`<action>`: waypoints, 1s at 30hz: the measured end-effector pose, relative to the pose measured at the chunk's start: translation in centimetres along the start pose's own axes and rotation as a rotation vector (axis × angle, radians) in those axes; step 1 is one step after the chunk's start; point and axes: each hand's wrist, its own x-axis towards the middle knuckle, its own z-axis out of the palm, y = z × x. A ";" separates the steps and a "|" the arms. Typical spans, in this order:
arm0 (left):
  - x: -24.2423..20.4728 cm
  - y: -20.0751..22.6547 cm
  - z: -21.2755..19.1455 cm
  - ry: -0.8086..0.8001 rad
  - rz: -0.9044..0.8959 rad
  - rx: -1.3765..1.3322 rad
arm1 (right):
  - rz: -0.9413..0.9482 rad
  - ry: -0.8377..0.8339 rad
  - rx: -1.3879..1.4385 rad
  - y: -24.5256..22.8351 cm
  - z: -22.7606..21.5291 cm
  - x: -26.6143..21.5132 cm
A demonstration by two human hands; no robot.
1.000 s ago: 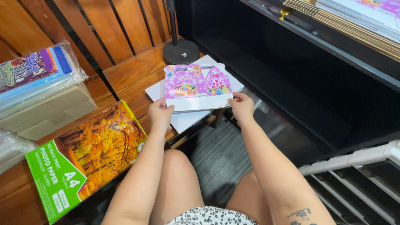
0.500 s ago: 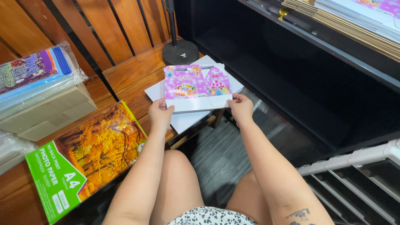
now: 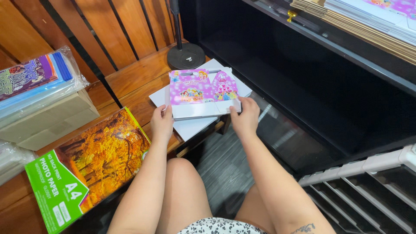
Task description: The person repeatedly picks up flat, pink-themed paper items from a shelf and places them onto a growing stack on the floor. The person handles each item one at a time, moving it from the shelf to the stack.
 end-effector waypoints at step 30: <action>0.4 -0.2 1.1 -0.144 0.346 0.651 | 0.008 -0.492 -0.373 -4.1 -0.8 0.2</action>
